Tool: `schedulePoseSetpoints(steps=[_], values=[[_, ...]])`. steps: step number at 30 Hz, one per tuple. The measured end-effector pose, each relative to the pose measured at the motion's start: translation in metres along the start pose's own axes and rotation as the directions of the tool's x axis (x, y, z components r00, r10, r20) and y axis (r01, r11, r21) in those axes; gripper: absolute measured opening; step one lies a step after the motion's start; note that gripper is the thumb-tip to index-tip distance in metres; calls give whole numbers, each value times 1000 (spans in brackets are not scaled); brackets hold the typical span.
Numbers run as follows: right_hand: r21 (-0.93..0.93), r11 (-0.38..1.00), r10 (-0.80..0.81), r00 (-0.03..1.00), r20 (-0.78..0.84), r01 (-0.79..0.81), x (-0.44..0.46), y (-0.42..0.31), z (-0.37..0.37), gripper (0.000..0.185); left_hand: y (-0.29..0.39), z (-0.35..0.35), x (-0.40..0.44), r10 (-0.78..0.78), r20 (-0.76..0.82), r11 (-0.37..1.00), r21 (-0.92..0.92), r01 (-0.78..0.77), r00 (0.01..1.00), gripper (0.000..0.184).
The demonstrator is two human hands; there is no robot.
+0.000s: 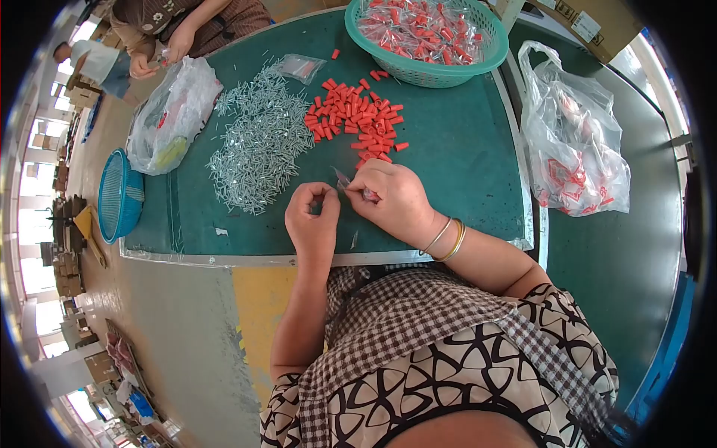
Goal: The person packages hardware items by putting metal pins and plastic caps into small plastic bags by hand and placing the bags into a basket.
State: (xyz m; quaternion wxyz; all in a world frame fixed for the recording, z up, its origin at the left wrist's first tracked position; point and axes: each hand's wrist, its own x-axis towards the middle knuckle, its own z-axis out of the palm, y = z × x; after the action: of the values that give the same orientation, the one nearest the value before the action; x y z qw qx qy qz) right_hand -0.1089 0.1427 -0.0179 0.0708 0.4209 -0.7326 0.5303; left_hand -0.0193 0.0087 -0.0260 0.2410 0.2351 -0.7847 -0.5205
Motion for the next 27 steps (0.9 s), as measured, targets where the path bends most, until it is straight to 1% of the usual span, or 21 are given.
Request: schedulePoseSetpoints(steps=[2, 5, 6, 7, 8, 9, 10, 11, 12, 13, 14, 15, 17, 20, 23, 26, 27], values=[[3, 1000, 14, 1000, 4, -14, 0, 1, 0, 13, 8, 0, -1, -84, 2, 986, -141, 84, 996, 7], [10, 1000, -3, 1000, 3, 3, 0, 1, -1, 12, 14, 5, -4, -137, 57, 952, -269, 148, 989, 9], [31, 999, -29, 1000, 8, 28, 2, 1, -1, 12, 18, 4, -6, -110, 78, 976, -179, 122, 991, 12], [-21, 998, -62, 998, -7, 62, 3, -1, -2, 10, 22, 3, -7, -89, 69, 993, -75, 94, 994, 15], [-30, 999, -13, 999, 34, 14, 3, -3, -3, 8, 19, 4, -5, -29, 43, 998, 65, 26, 999, 17], [-51, 998, -28, 999, 44, 30, 4, -4, -3, 6, 25, 4, -7, -101, 43, 995, 2, 101, 994, 18], [-64, 998, -13, 998, 57, 16, 5, -7, -3, 7, 17, 5, -7, -84, 57, 996, -11, 85, 995, 17], [-61, 998, 3, 998, 55, 0, 9, -10, -2, 8, 14, 6, -3, -35, 70, 999, -32, 37, 997, 16], [-75, 997, -5, 998, 55, 9, 7, -10, 0, 10, 10, 9, -4, -14, 36, 997, -72, 17, 999, 14], [-50, 999, -15, 999, 37, 17, 4, -7, 3, 12, 2, 12, -4, 77, -14, 996, -37, -78, 997, 13], [-53, 999, 9, 998, 63, -6, 3, -11, 4, 13, 6, 10, -6, 66, -35, 996, -55, -68, 997, 13], [-60, 998, -16, 998, 63, 20, 1, -10, 7, 13, 3, 9, -6, 78, -47, 995, -56, -81, 996, 13], [-79, 992, -94, 995, 26, 96, -2, -6, 8, 12, 3, 12, -7, 57, -32, 987, -149, -61, 998, 12], [-107, 993, -31, 996, 84, 40, -4, -1, 5, 12, 9, 7, -11, -7, 9, 977, -212, 9, 1000, 12], [-96, 995, 30, 994, 105, -20, -5, -3, 6, 11, 22, -6, -9, -146, 75, 948, -273, 161, 986, 14], [-86, 996, 17, 994, 108, -8, -5, -3, 6, 11, 7, 5, -6, -49, 18, 975, -217, 52, 999, 14], [-87, 996, -2, 995, 98, 10, -4, -5, 7, 10, 8, 5, -6, -61, 25, 975, -214, 65, 998, 14]])
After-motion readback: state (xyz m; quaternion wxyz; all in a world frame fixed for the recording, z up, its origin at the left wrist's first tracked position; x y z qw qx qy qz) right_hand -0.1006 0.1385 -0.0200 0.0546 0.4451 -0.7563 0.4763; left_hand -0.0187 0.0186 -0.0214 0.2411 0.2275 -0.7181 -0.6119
